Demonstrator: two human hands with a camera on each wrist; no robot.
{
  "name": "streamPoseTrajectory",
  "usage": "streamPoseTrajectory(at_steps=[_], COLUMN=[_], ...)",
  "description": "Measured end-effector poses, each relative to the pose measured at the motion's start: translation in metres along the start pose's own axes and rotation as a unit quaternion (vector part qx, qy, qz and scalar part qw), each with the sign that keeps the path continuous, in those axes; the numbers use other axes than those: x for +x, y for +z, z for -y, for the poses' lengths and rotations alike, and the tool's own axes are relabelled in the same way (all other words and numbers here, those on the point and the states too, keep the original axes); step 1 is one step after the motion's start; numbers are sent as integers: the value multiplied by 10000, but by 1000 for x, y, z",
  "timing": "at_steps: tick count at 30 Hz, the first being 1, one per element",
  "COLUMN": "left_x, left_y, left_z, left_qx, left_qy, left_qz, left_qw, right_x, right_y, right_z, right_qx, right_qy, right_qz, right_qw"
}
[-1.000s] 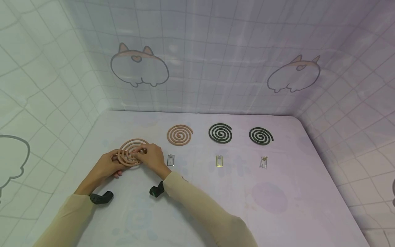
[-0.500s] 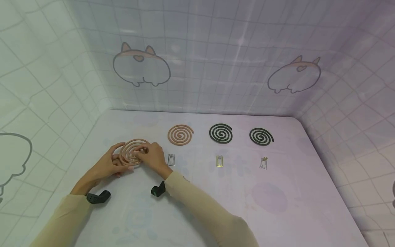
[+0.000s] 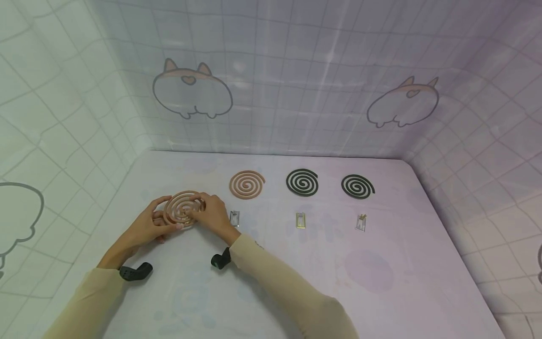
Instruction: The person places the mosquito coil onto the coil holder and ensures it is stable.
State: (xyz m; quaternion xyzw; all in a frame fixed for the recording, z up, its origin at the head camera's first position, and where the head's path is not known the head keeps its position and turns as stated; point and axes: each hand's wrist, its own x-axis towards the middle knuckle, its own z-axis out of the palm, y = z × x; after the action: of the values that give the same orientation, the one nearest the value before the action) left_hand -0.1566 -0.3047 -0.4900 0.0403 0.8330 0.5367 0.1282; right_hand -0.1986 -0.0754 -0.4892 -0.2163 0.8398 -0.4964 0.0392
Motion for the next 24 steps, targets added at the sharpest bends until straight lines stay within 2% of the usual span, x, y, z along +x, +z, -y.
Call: streamPoseTrajectory(at_steps=[7, 11, 16, 24], left_x=[0, 0, -2, -5], left_y=[0, 0, 0, 0], left_z=[0, -1, -3, -7], left_qx=[50, 97, 101, 123], left_qy=[-4, 1, -59, -128], left_qz=[-34, -71, -90, -129], left_qw=[10000, 9999, 9999, 9998], right_x=[1, 0, -2, -3], right_y=[-1, -2, -4, -10], right_z=[-3, -3, -1, 4], right_qx=[-110, -296, -234, -384], right_qy=[-33, 94, 297, 293], right_qz=[-32, -78, -135, -155], right_qw=[9999, 9995, 9992, 9987])
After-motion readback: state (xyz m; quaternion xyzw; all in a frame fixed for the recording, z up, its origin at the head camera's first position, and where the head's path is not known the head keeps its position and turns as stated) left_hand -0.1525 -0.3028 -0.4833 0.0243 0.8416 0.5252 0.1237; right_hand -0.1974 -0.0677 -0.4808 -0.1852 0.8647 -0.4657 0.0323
